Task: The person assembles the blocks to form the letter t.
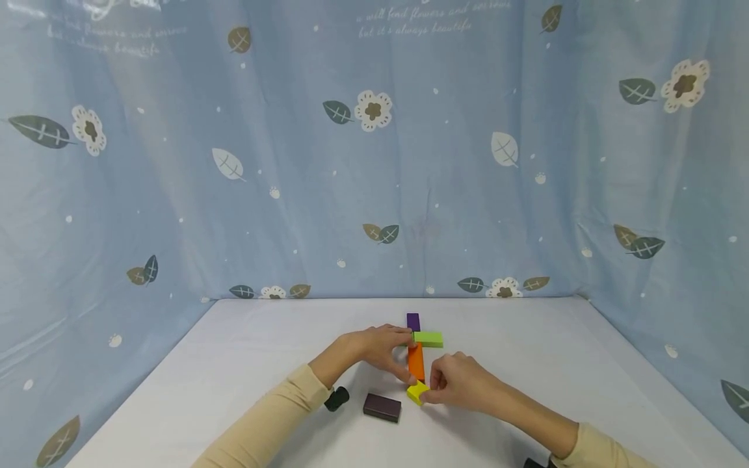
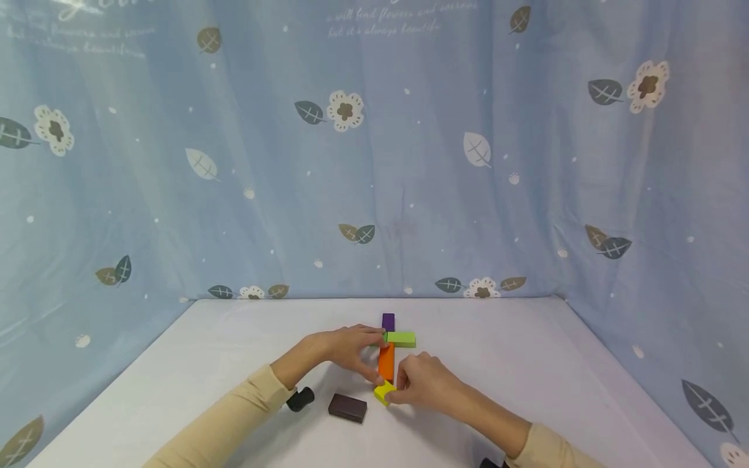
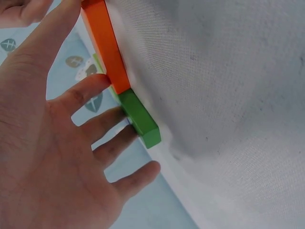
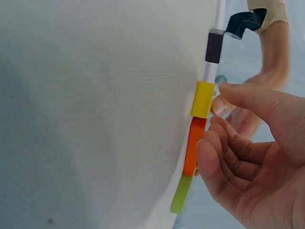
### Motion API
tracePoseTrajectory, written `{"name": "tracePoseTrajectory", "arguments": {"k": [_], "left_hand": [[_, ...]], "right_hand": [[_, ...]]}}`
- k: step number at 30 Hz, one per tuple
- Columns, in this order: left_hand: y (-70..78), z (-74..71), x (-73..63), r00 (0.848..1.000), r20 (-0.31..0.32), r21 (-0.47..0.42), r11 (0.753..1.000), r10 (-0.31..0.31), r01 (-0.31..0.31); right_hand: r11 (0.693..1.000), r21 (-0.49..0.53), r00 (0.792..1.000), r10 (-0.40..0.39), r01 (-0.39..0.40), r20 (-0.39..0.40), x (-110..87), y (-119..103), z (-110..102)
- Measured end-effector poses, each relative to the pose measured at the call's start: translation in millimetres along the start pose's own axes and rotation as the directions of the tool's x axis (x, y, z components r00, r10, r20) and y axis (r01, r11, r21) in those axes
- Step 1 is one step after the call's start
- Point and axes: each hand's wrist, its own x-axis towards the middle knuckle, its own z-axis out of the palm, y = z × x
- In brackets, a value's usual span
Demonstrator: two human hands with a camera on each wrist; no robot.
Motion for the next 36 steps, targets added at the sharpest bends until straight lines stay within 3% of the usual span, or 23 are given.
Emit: {"name": "tracePoseTrajectory", "arguments": {"k": [13,36], "left_hand": [[-1.0,3.6,-0.9,0.999,-0.021,0.034,0.999,0.041,-0.04],[-2.1,5.3,1.3,0.999,-0.027,0.047,0.998,0.038,-0.036]], "right_hand": [[0.985,0.065,0.987,-0.161,0.161,-0.009,-2.4,-17.7,6.1],[0.987,-0.066,0.989,-0.143,0.145,0.037,2.7,-45.8,24.3]]}}
